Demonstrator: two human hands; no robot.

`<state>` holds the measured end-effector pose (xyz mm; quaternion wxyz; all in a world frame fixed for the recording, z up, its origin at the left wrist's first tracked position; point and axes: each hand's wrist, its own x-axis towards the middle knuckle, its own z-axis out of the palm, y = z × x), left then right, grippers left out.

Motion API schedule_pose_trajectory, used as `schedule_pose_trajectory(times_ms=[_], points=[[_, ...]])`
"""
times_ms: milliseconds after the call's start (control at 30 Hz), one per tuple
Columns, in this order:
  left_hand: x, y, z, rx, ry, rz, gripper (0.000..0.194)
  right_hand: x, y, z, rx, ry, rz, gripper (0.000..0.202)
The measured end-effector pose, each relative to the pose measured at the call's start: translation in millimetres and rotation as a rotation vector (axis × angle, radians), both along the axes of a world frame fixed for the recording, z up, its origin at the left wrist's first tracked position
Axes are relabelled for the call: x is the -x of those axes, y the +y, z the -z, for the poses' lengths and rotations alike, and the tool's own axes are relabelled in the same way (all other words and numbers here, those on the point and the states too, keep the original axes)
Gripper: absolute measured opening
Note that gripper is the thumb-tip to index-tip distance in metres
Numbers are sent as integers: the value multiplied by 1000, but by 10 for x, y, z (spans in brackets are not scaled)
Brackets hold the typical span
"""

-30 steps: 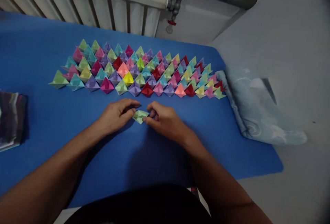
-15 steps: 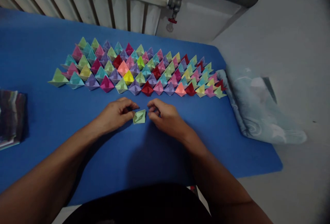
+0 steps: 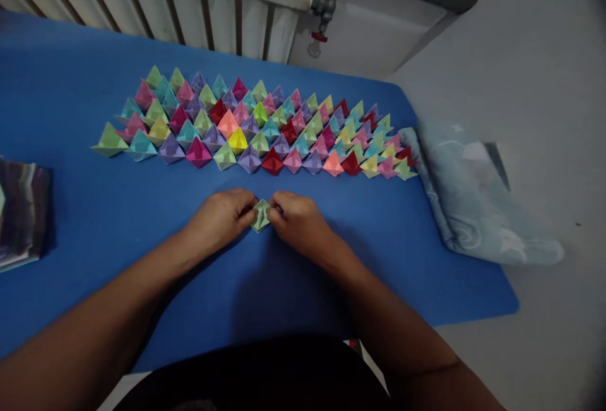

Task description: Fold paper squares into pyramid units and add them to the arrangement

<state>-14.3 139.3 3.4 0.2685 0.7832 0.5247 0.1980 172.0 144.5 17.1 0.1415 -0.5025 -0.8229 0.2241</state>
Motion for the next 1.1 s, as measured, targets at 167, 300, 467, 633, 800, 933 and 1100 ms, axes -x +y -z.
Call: schedule_pose_trajectory(times_ms=[167, 300, 467, 633, 800, 933, 1100], points=[[-23, -30, 14, -3, 38, -1, 14, 51, 0, 3, -26, -128, 30, 16], [-21, -28, 3, -21, 48, 4, 15, 80, 9, 2, -34, -168, 33, 15], [-20, -26, -7, -31, 100, -8, 16, 79, 21, -9, -2, -132, 34, 15], [-30, -28, 11, -39, 83, -10, 15, 103, 33, -13, 9, -171, 63, 16], [-43, -14, 11, -8, 91, -25, 14, 138, 22, -47, 51, -214, 53, 16], [-50, 4, 0, 13, 101, -60, 13, 128, 27, -56, 66, -183, 72, 15], [-31, -6, -36, 39, 29, -52, 15, 1, 93, -77, 250, 62, 56, 3]])
